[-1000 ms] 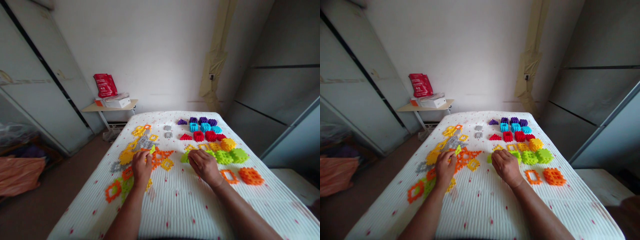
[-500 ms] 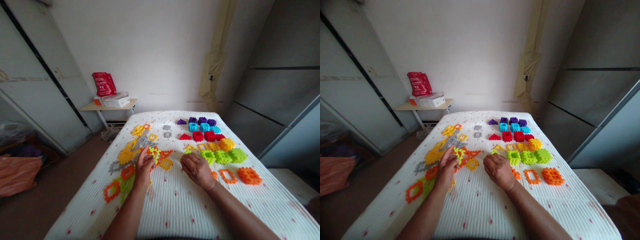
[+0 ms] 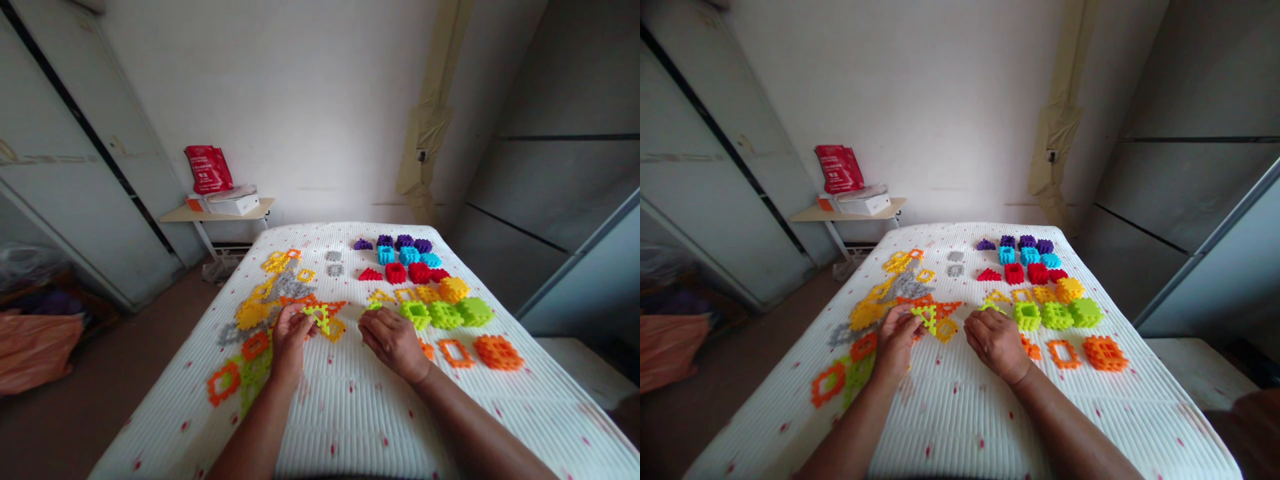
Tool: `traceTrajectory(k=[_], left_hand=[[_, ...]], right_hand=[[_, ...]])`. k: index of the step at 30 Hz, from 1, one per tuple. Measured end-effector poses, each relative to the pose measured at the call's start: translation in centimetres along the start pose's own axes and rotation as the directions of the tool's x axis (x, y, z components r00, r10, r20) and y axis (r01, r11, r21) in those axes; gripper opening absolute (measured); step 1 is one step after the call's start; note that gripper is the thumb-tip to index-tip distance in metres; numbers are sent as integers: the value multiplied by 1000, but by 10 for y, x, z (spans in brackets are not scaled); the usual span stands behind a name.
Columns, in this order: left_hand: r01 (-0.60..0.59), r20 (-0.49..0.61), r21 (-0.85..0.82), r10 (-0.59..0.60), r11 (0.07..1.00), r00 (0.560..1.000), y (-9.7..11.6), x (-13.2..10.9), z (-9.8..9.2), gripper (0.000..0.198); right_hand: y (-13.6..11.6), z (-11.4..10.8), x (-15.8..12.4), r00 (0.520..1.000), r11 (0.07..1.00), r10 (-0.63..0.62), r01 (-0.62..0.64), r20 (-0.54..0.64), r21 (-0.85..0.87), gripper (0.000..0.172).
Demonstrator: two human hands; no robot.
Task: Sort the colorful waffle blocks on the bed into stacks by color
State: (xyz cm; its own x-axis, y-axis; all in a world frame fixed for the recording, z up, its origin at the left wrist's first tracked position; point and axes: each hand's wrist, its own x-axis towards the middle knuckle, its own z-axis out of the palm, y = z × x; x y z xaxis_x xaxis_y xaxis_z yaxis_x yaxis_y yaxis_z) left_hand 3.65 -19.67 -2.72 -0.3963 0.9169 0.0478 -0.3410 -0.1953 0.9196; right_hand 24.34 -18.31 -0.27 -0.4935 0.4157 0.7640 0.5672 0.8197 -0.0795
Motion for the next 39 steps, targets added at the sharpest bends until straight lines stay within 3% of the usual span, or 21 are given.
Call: traceTrajectory(k=[5,15,22,27,30,35,39], left_hand=[[11,26,33,-12,999,1000,-7,1,-2,28],[44,235,172,-84,984,968,-8,-11,3,21],[72,270,184,-121,980,955,-3,-19,9,26],[34,231,124,-62,992,971,1,-18,10,30],[32,231,163,-69,986,970,2,-18,10,26],[29,241,186,-74,982,968,3,-19,11,25],[30,234,205,-79,978,969,3,-18,10,27]], right_hand=[[-1,4,-2,999,1000,13,-14,32,14,11],[-7,8,-2,998,1000,0,0,65,1,19],[-2,2,0,999,999,-8,5,52,52,14],[33,-23,-3,981,982,188,-188,-36,2,15],[51,-33,-9,958,955,286,-287,-15,-74,14],[53,-29,-13,935,929,336,-311,108,-201,12],[48,-25,-11,928,934,329,-292,175,-209,12]])
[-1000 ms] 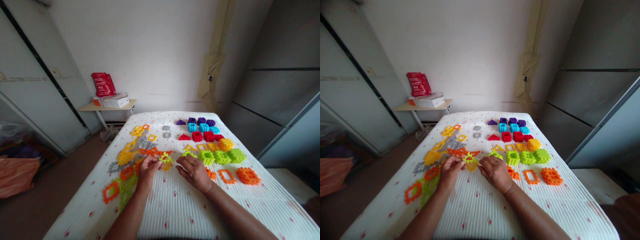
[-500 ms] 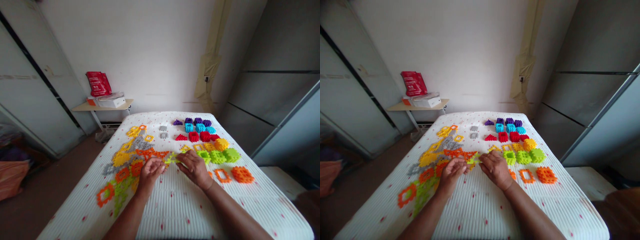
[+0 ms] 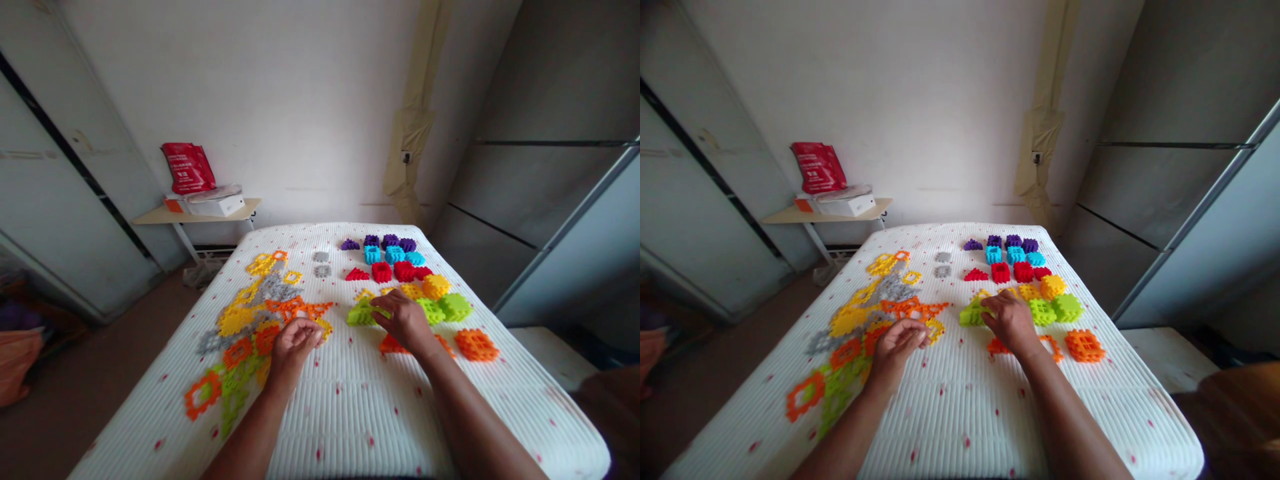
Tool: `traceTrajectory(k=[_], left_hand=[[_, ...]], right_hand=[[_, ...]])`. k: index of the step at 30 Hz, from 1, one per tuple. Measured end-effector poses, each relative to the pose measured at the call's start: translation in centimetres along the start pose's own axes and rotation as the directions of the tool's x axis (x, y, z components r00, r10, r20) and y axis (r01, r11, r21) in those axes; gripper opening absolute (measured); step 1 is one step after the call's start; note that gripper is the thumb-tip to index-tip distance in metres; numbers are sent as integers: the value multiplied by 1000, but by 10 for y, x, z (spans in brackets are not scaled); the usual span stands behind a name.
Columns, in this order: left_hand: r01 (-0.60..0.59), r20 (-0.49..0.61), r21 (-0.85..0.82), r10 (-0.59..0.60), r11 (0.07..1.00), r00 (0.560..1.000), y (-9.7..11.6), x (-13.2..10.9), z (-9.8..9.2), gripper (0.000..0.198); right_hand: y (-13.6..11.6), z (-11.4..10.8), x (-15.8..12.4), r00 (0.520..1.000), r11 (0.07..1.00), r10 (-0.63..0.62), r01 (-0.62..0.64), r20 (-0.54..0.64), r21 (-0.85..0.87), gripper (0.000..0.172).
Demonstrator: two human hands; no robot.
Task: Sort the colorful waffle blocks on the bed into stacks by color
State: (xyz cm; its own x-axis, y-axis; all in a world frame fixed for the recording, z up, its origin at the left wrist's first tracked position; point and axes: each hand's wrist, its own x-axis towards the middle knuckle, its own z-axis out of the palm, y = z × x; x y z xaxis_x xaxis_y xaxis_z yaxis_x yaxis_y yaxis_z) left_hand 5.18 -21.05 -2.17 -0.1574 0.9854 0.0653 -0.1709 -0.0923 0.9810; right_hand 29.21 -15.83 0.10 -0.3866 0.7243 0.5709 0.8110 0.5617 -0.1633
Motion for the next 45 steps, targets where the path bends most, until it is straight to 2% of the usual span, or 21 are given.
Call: traceTrajectory(k=[24,31,34,36,39,42,45], left_hand=[[4,-9,15,-4,1000,1000,0,-1,-1,22],[-112,72,162,102,980,992,-16,2,-3,12],[-195,85,252,179,948,980,-13,-2,-2,7],[-308,111,354,287,883,951,-6,-6,-5,5],[-494,197,540,469,681,861,10,-16,-27,8],[-535,217,698,571,476,791,23,-26,-72,9],[-471,241,834,579,287,779,30,-37,-121,8]], right_hand=[[-2,5,2,997,999,-20,23,69,-40,9],[1,13,-1,999,993,-28,32,42,-112,12],[3,15,-2,999,991,-33,36,23,-132,14],[4,16,-3,998,989,-41,46,40,-143,16],[3,15,-3,997,983,-51,60,61,-173,18],[1,12,-2,997,979,-75,79,30,-188,20],[-4,8,-1,994,985,-96,89,-47,-145,20]])
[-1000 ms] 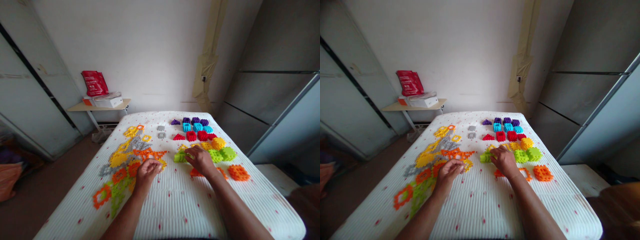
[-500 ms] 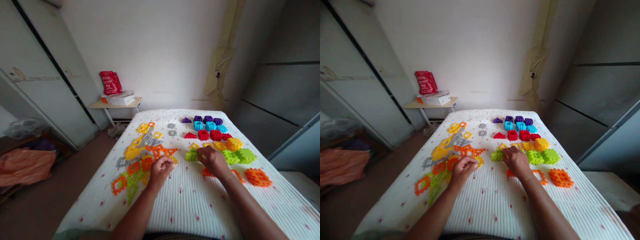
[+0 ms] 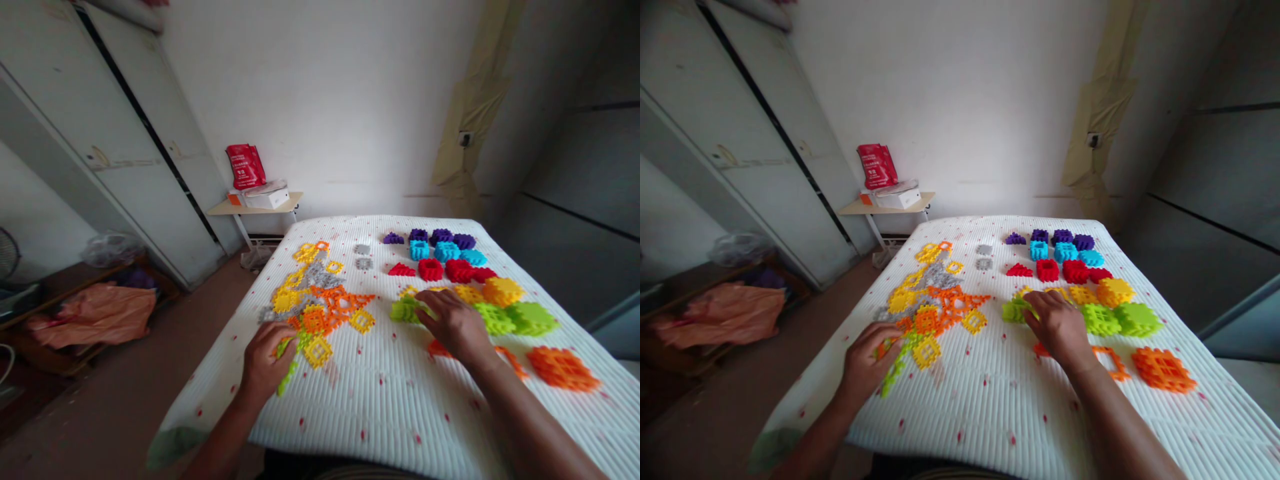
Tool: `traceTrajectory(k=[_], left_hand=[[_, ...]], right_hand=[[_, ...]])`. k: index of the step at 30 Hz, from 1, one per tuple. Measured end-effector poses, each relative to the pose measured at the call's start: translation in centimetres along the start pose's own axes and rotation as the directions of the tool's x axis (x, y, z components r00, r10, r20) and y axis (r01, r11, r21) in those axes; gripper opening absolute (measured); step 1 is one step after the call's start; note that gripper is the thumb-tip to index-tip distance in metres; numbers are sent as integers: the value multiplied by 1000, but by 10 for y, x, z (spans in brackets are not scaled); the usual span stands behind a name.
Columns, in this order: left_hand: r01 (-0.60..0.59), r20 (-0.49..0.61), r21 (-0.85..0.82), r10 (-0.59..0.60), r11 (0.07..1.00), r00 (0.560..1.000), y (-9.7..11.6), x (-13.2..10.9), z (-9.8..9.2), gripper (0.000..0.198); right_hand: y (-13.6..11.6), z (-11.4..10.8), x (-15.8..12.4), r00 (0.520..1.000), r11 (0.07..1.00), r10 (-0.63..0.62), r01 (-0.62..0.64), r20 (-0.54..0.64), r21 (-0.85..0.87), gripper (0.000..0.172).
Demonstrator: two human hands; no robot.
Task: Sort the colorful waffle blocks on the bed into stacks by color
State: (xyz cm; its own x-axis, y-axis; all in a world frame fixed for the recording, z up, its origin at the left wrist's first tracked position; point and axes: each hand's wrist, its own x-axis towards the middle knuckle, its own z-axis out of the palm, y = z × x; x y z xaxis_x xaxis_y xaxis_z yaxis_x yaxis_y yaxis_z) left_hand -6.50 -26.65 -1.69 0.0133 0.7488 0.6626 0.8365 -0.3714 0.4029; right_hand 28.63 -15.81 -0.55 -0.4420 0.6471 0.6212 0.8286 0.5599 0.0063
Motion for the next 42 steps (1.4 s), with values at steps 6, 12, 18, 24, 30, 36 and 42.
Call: traceTrajectory(k=[6,12,18,24,30,36,42], left_hand=[[-40,244,274,-29,961,969,-22,-26,-17,11],[-11,211,316,-59,949,976,-23,-22,6,10],[-131,220,349,55,928,974,-28,-11,26,17],[-231,207,379,161,896,965,-38,7,42,23],[-189,216,440,101,878,971,-27,23,56,25],[48,114,487,-117,872,987,-3,36,54,30],[400,58,-74,-396,914,916,10,58,55,32]], right_hand=[[-15,-8,5,981,989,-72,94,-180,115,14],[-31,-6,5,956,954,-165,217,-241,206,11],[-44,1,0,953,933,-230,274,-198,234,12],[-51,6,2,958,946,-245,269,-148,181,16],[-52,7,1,958,945,-245,270,-146,183,15],[-49,12,-1,959,937,-242,270,-146,222,12],[-51,11,0,965,935,-229,255,-130,247,15]])
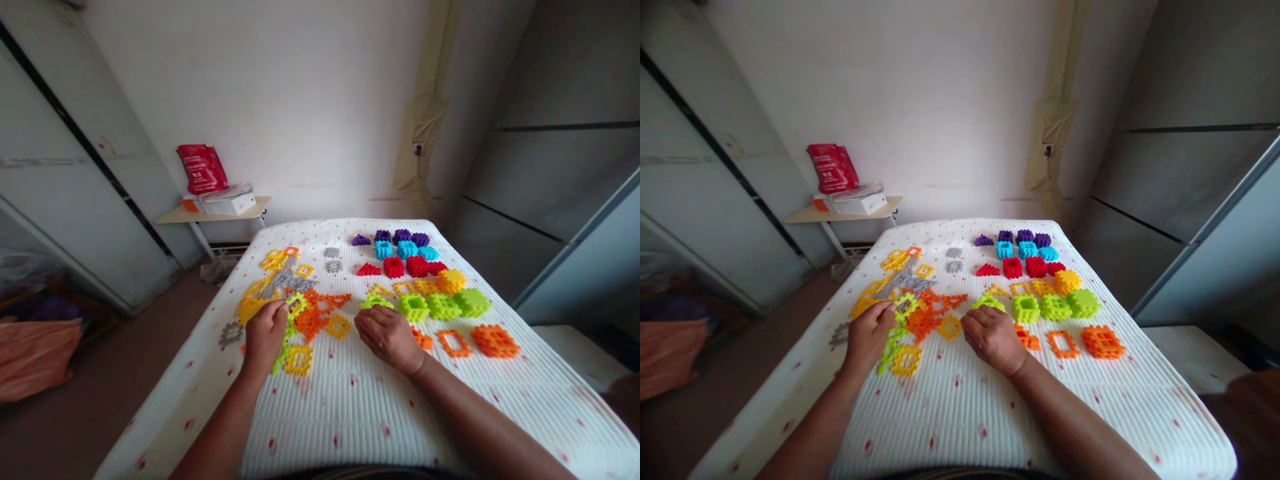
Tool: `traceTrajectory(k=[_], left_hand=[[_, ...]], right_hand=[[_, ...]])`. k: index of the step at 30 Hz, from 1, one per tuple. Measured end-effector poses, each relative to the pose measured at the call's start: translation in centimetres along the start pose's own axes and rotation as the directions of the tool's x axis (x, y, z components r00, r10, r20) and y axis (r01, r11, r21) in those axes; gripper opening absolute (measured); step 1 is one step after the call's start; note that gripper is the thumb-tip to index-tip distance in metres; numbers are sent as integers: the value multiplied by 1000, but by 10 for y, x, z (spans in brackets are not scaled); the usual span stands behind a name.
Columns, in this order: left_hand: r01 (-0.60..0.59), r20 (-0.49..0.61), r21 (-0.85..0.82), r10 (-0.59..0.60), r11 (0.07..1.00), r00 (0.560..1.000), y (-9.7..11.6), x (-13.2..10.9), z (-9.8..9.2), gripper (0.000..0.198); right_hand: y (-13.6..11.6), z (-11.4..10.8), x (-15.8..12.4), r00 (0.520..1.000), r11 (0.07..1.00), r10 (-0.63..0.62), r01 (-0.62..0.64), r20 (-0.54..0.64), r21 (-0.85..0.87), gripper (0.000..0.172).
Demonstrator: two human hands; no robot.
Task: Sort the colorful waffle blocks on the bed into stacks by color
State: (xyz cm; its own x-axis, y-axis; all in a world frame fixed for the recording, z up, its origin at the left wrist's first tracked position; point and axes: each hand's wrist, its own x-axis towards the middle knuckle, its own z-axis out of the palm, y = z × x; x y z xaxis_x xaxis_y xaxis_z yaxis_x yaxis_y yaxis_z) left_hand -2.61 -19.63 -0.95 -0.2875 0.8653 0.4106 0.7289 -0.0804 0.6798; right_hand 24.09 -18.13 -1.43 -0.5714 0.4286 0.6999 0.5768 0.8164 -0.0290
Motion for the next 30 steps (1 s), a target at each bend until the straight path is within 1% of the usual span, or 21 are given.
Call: traceTrajectory(k=[1,2,4,6,8,11,14,17,19,23,26,30], left_hand=[[72,31,-133,-69,989,997,3,1,3,33],[142,70,-250,-128,958,989,6,2,7,35],[249,150,-425,-203,870,968,13,1,17,38],[319,217,-524,-238,790,947,20,-3,26,42],[359,267,-576,-246,735,932,28,-9,34,45],[366,324,-611,-200,702,925,38,-19,42,48],[332,350,-622,-128,710,928,41,-28,46,51],[279,343,-625,-64,729,937,39,-36,49,50],[258,335,-619,-49,742,941,39,-39,51,48],[239,326,-611,-35,755,945,40,-43,51,47],[246,326,-616,-43,748,944,42,-44,51,48],[260,323,-621,-60,739,944,43,-45,52,49]], right_hand=[[0,0,0,1000,1000,4,-4,-1,5,16],[0,0,0,1000,1000,9,-9,-4,12,16],[-1,0,0,1000,999,21,-20,-13,31,17],[-1,1,0,999,998,29,-28,-21,54,17],[-2,1,1,999,997,35,-35,-5,74,22],[-5,2,3,997,994,48,-54,67,92,36],[-8,3,5,989,993,53,-67,141,95,45],[-10,3,7,976,991,59,-83,208,108,41],[-10,1,8,969,990,53,-82,243,111,40],[-8,-4,9,955,996,17,-42,296,79,45],[-10,-8,11,946,999,1,-17,325,48,45],[-16,-10,15,937,1000,22,-24,348,2,44]])
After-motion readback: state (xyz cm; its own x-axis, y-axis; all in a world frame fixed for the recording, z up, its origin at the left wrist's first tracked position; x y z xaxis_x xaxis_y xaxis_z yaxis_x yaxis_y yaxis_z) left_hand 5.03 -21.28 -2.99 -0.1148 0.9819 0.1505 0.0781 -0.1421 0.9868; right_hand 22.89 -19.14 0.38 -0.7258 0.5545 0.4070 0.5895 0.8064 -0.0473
